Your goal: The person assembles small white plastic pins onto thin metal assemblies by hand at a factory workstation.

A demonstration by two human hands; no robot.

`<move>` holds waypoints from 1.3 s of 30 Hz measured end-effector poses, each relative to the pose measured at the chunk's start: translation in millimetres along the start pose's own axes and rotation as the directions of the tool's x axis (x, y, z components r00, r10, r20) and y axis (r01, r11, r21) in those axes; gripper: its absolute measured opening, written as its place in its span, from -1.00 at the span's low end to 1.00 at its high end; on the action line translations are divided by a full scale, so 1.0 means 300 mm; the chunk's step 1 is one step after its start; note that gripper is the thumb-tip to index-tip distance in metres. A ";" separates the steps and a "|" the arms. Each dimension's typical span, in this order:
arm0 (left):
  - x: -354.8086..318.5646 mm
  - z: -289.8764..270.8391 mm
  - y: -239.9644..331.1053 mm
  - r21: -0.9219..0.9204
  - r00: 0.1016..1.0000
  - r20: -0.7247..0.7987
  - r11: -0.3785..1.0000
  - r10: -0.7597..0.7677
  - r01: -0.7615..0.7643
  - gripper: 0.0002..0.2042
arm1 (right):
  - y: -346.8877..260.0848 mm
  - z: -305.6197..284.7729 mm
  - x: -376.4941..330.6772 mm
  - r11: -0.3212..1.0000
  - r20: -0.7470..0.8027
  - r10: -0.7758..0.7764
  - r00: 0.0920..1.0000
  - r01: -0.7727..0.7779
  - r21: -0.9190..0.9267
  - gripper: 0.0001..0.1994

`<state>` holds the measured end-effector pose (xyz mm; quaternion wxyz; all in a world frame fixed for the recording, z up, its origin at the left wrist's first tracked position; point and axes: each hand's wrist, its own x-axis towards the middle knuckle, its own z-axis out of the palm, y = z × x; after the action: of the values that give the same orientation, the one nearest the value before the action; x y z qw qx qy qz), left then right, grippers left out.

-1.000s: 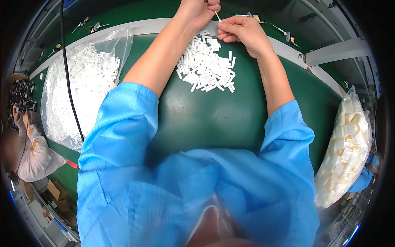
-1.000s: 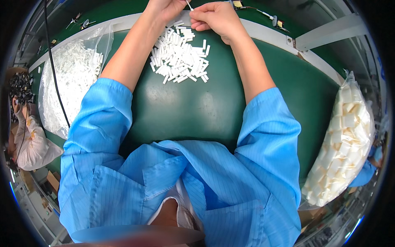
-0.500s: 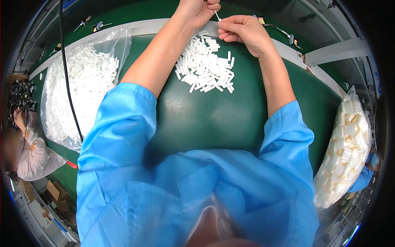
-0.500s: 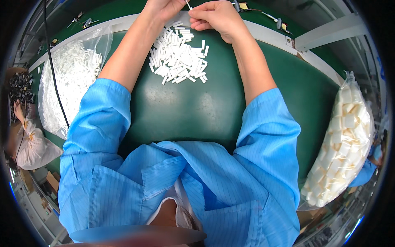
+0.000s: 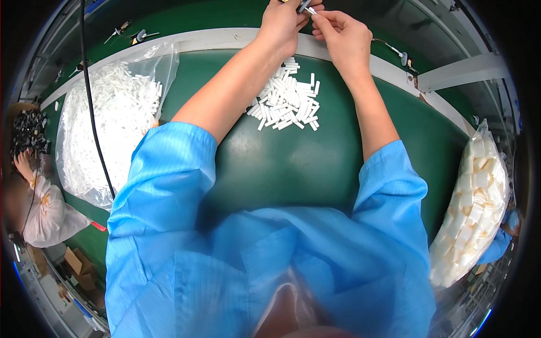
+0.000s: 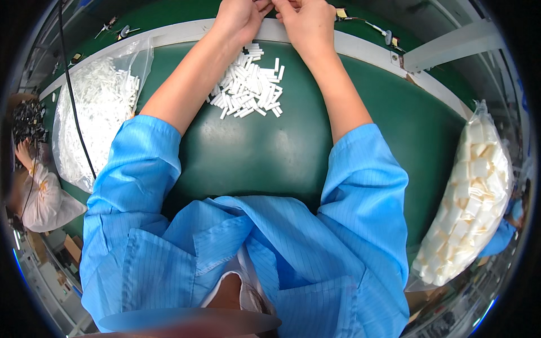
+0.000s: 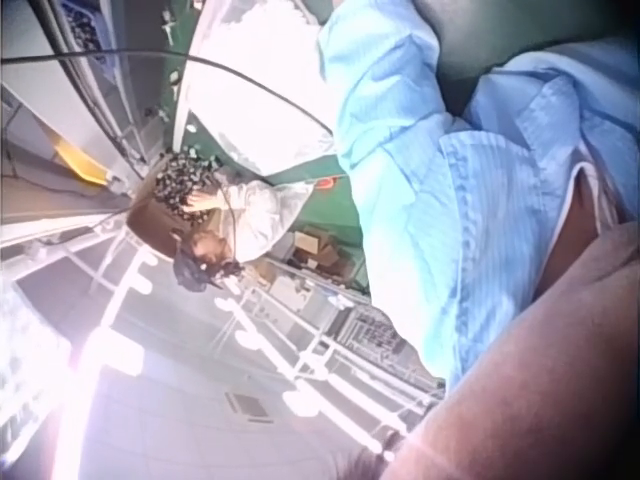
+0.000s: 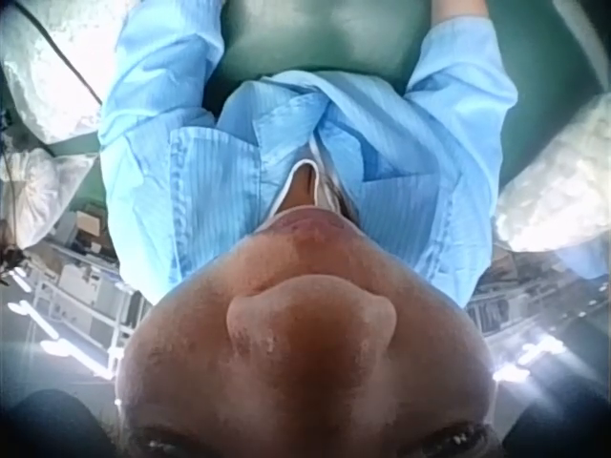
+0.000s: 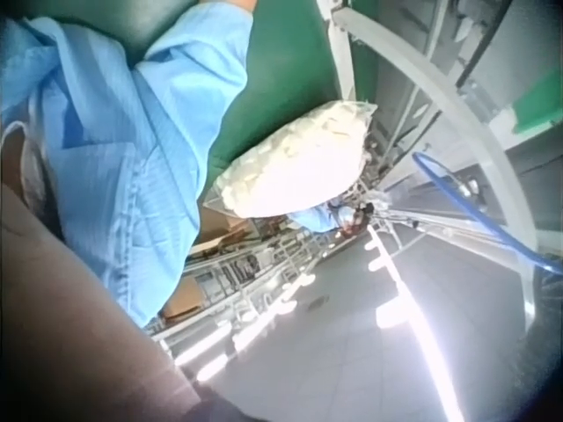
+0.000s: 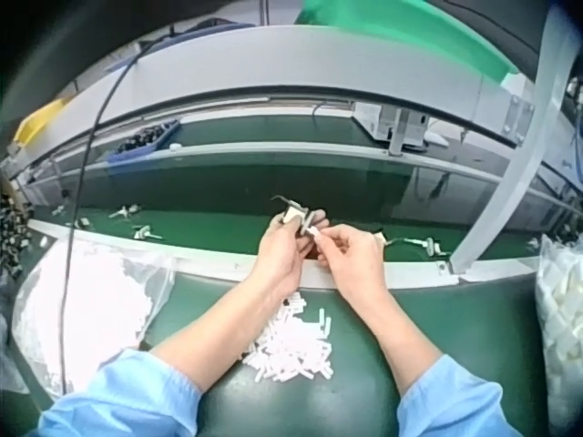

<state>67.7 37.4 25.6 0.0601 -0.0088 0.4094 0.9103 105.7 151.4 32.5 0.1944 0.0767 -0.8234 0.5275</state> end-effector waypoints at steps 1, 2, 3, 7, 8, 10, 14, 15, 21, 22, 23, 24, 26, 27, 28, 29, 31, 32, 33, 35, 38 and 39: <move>0.000 -0.001 -0.003 0.001 1.000 -0.006 1.000 0.004 -0.004 -0.82 | 0.005 0.003 -0.005 0.998 -0.014 -0.037 0.999 0.036 -0.051 -0.83; 0.008 -0.007 -0.012 0.001 1.000 -0.005 1.000 0.008 -0.008 -0.82 | 0.007 0.001 -0.008 0.998 -0.015 -0.041 0.999 0.040 -0.050 -0.83; 0.019 -0.014 -0.021 -0.017 1.000 0.014 1.000 0.020 -0.020 -0.82 | 0.007 -0.001 -0.010 0.975 -0.018 -0.127 0.992 0.121 -0.189 -0.83; 0.007 -0.004 -0.031 -0.028 0.999 0.047 1.000 0.003 -0.002 -0.85 | 0.028 -0.010 -0.014 0.822 -0.013 -0.395 0.919 0.347 -0.451 -0.83; 0.008 -0.008 -0.034 -0.027 0.999 0.045 1.000 0.003 -0.002 -0.85 | 0.026 -0.006 -0.020 0.823 -0.012 -0.394 0.919 0.347 -0.449 -0.83; 0.013 -0.005 -0.026 -0.005 0.996 0.088 1.000 -0.011 0.011 -0.85 | 0.013 -0.003 -0.026 0.806 0.060 -0.391 0.919 0.373 -0.460 -0.82; 0.083 0.005 0.058 0.563 0.979 0.205 0.818 0.003 -0.120 -0.79 | -0.019 -0.035 0.004 0.906 0.121 -0.152 0.981 0.188 -0.380 -0.81; 0.110 -0.002 0.081 0.795 0.958 0.273 0.539 0.092 -0.278 -0.78 | -0.061 -0.055 0.010 0.894 0.225 -0.071 0.972 0.162 -0.418 -0.81; 0.168 0.000 0.080 0.863 0.917 0.375 -0.309 -0.137 -0.400 -0.73 | -0.080 0.016 -0.049 0.837 0.476 -0.313 0.822 0.475 -0.271 -0.73; 0.118 0.038 0.054 0.843 0.931 0.355 -0.403 -0.080 -0.356 -0.73 | -0.055 0.018 -0.062 0.841 0.469 -0.297 0.832 0.460 -0.284 -0.73; 0.081 0.033 0.080 0.840 0.891 0.453 -0.344 0.017 -0.420 -0.74 | -0.051 0.023 -0.075 0.809 0.489 -0.309 0.816 0.496 -0.315 -0.71; 0.058 0.006 0.122 0.824 0.836 0.536 -0.289 0.119 -0.487 -0.74 | -0.045 0.026 -0.087 0.774 0.509 -0.321 0.799 0.530 -0.345 -0.70; 0.180 -0.199 0.235 0.806 0.709 0.582 -0.392 0.397 -0.442 -0.76 | -0.079 0.072 -0.091 0.757 0.505 -0.391 0.770 0.581 -0.299 -0.76; 0.204 -0.238 0.292 0.847 0.756 0.485 -0.450 0.440 -0.282 -0.77 | -0.073 0.063 -0.087 0.781 0.517 -0.321 0.793 0.531 -0.329 -0.79; 0.208 -0.275 0.366 0.811 0.787 0.399 -0.582 0.470 -0.064 -0.75 | -0.078 0.053 -0.085 0.799 0.527 -0.258 0.810 0.485 -0.355 -0.82; 0.208 -0.326 0.445 0.744 0.840 0.291 -0.660 0.457 0.102 -0.70 | -0.087 0.046 -0.084 0.798 0.524 -0.259 0.811 0.485 -0.356 -0.82; 0.166 -0.384 0.569 0.659 0.920 0.053 -0.706 0.388 0.260 -0.65 | -0.097 0.036 -0.083 0.836 0.522 -0.141 0.841 0.384 -0.393 -0.87; 0.155 -0.433 0.630 0.623 0.934 -0.033 -0.723 0.356 0.298 -0.62 | -0.104 0.033 -0.082 0.836 0.522 -0.144 0.841 0.385 -0.390 -0.87; 0.151 -0.513 0.695 0.594 0.941 -0.155 -0.733 0.301 0.332 -0.63 | -0.119 0.039 -0.080 0.844 0.525 -0.153 0.837 0.387 -0.372 -0.87; 0.162 -0.583 0.675 0.572 0.938 -0.267 -0.747 0.222 0.340 -0.62 | -0.115 0.037 -0.075 0.850 0.521 -0.140 0.842 0.372 -0.372 -0.87; 0.146 -0.620 0.626 0.364 0.929 -0.188 -0.855 0.320 0.369 -0.59 | -0.121 0.036 -0.070 0.835 0.536 -0.147 0.831 0.395 -0.383 -0.87; 0.178 -0.651 0.637 0.403 0.925 -0.173 -0.832 0.339 0.380 -0.59 | -0.136 0.039 -0.069 0.837 0.529 -0.149 0.836 0.391 -0.382 -0.87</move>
<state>-14.0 -228.5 34.5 -0.0126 -0.1349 0.9713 -0.1954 135.2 121.6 54.1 0.0725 0.2738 -0.9287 0.2394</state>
